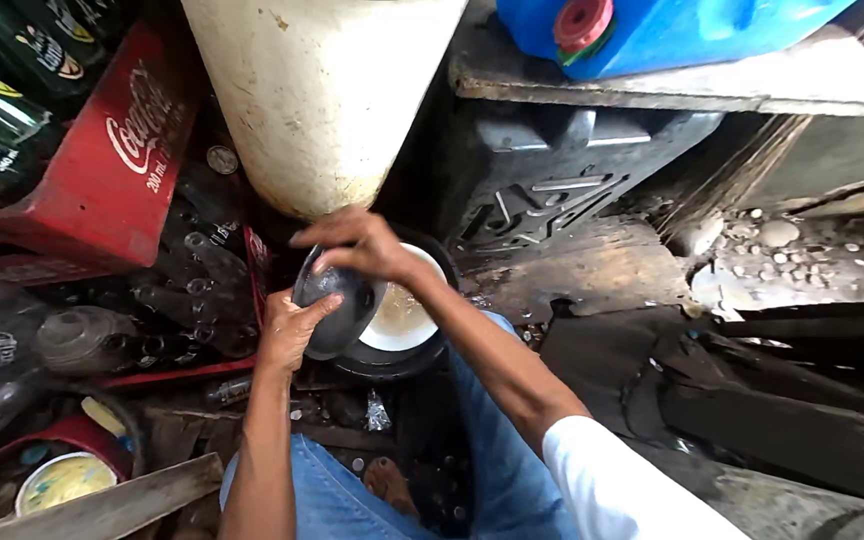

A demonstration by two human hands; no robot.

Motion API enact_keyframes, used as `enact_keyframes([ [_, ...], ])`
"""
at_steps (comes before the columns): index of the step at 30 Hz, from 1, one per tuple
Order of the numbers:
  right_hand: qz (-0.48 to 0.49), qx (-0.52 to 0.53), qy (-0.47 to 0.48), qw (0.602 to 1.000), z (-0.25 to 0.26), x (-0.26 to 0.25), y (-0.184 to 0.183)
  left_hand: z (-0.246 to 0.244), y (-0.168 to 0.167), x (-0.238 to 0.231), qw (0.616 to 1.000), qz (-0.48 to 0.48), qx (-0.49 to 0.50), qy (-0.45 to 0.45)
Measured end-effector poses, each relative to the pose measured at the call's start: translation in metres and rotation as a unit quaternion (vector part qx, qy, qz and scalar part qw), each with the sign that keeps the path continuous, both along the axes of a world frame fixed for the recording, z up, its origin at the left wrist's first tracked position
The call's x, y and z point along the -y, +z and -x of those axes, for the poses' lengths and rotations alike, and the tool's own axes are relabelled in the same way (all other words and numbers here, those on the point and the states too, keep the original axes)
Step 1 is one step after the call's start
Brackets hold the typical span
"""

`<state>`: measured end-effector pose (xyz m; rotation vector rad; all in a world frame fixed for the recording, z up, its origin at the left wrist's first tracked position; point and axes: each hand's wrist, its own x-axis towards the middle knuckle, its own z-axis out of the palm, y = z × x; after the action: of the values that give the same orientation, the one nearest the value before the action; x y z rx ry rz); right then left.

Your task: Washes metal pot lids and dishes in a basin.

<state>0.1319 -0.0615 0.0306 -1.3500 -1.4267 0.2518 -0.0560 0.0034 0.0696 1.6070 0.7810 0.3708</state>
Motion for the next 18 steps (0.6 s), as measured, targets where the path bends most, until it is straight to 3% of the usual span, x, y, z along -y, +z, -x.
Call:
enact_keyframes([
  [1,-0.008,0.067,0.016,0.998,0.013,-0.007,0.007,-0.001,-0.002,0.002,1.0,-0.002,0.004,-0.013],
  [3,-0.037,0.094,-0.003,0.995,0.024,-0.014,0.001,-0.002,-0.001,0.006,1.0,0.026,-0.003,0.008],
  [6,0.032,-0.07,-0.125,0.989,0.022,-0.005,-0.037,0.0,0.004,0.002,0.995,0.072,-0.042,0.058],
  [9,0.173,-0.268,-0.328,0.889,0.021,0.024,-0.092,0.003,0.007,-0.009,0.983,0.106,-0.049,0.141],
  [11,0.216,-0.327,-0.421,0.818,0.022,0.044,-0.121,0.004,0.007,-0.013,0.976,0.11,-0.053,0.178],
  [13,0.218,-0.336,-0.494,0.772,0.026,0.059,-0.135,0.005,0.005,-0.014,0.975,0.095,-0.067,0.189],
  [16,0.169,-0.353,-0.52,0.759,0.03,0.056,-0.149,0.005,0.006,-0.014,0.974,0.075,-0.097,0.192],
  [18,0.11,-0.515,-0.451,0.721,0.035,0.047,-0.157,0.004,0.006,-0.011,0.973,0.071,-0.104,0.194],
])
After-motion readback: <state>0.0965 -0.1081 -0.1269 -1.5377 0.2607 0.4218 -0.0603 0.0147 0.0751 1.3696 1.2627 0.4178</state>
